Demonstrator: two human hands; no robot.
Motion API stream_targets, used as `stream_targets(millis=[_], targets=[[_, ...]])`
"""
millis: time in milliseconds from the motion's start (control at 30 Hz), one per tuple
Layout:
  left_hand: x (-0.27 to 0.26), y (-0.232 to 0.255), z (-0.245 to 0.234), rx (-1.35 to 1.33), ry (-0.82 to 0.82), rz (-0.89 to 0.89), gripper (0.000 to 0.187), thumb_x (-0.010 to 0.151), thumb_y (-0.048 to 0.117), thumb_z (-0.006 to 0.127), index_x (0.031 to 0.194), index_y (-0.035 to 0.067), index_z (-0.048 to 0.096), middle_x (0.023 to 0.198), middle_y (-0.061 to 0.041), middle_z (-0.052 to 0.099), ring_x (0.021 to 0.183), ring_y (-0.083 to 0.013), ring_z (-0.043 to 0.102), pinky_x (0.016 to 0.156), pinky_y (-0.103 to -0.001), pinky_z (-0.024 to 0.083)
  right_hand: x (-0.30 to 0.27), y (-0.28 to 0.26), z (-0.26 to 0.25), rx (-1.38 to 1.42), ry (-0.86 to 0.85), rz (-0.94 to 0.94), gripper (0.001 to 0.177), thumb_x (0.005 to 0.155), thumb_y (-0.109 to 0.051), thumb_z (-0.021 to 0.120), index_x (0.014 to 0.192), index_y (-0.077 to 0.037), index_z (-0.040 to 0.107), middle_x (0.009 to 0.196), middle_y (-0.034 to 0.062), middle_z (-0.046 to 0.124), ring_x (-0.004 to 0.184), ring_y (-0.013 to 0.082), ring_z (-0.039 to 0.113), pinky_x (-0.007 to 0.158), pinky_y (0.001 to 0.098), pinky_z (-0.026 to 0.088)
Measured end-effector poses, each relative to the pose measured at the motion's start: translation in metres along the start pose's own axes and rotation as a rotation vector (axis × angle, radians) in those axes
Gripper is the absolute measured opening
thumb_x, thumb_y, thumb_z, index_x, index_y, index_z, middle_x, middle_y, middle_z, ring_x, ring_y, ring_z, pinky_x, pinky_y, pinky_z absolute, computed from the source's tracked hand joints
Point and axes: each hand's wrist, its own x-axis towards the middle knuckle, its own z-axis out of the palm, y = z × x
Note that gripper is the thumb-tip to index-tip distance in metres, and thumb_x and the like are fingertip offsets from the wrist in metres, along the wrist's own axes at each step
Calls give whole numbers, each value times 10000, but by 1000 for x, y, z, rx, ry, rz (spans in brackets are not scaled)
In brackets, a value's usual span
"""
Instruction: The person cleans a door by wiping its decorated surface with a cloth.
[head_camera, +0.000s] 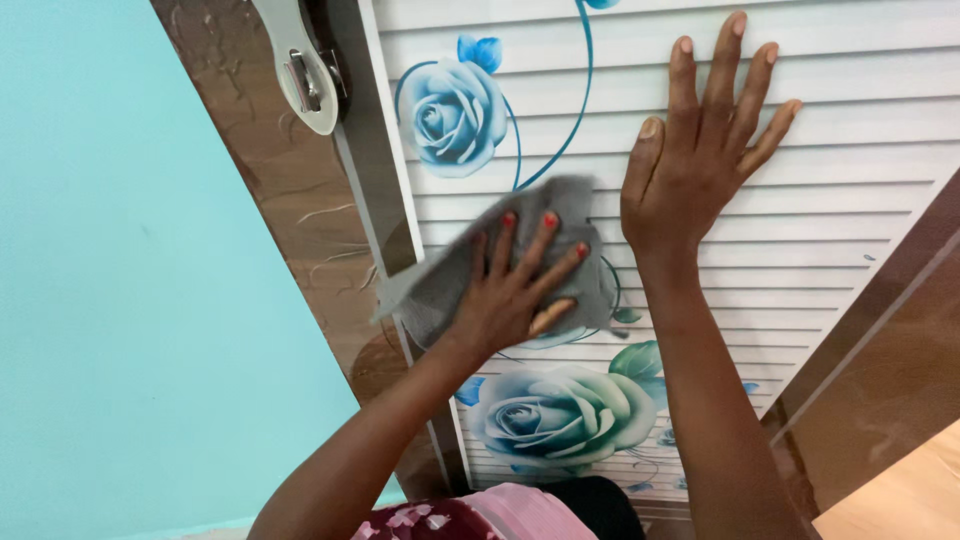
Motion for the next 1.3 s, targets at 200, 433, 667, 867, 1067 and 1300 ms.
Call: stream_targets(millis=[200, 433, 667, 867, 1067, 1300], targets=[[-7, 8, 0, -50, -216, 174, 799, 979, 709, 460, 1652, 329, 255, 1745, -43, 93, 1602, -352, 46, 1279, -571, 41, 1, 1, 0, 3, 9, -3, 524, 1119, -196, 430, 1642, -207, 441, 1737, 64, 281, 1633, 303, 145, 1321, 621, -13], [101, -57, -80, 14, -287, -113, 1003, 925, 802, 445, 1647, 154, 189, 1714, -98, 98, 1573, -321, 51, 1283, -519, 76, 0, 0, -1, -10, -8, -8, 520, 1128, -210, 425, 1648, -208, 434, 1738, 64, 282, 1629, 309, 149, 1316, 621, -12], [136, -89, -125, 8, -30, -190, 968, 1062, 703, 603, 1695, 122, 159, 1759, -140, 124, 1632, -346, 76, 1363, -506, 98, 0, 6, 6, -61, 18, -18, 509, 1157, -403, 366, 1637, -241, 415, 1732, 50, 268, 1629, 314, 142, 1304, 598, -1], [112, -90, -105, 134, 165, -359, 905, 1070, 621, 574, 1654, 111, 108, 1724, -145, 120, 1604, -373, 68, 1320, -531, 105, 0, 10, 10, -78, 32, -51, 638, 1116, -598, 373, 1642, -236, 374, 1728, 54, 234, 1621, 327, 125, 1298, 618, 4], [80, -81, -68, -98, 522, -285, 884, 1121, 495, 598, 1666, 104, 22, 1722, -125, -16, 1582, -395, -21, 1303, -542, 49, -2, 9, 10, -97, 5, -31, 632, 1139, -596, 372, 1654, -230, 365, 1738, 56, 229, 1629, 331, 124, 1284, 612, 16], [25, -52, -43, -169, 365, -301, 814, 1049, 451, 633, 1670, 134, 212, 1750, -164, 67, 1609, -524, 29, 1325, -714, 76, -7, 3, 8, -88, 11, -32, 618, 1146, -546, 345, 1663, -207, 356, 1738, 76, 223, 1634, 323, 125, 1293, 592, 37]])
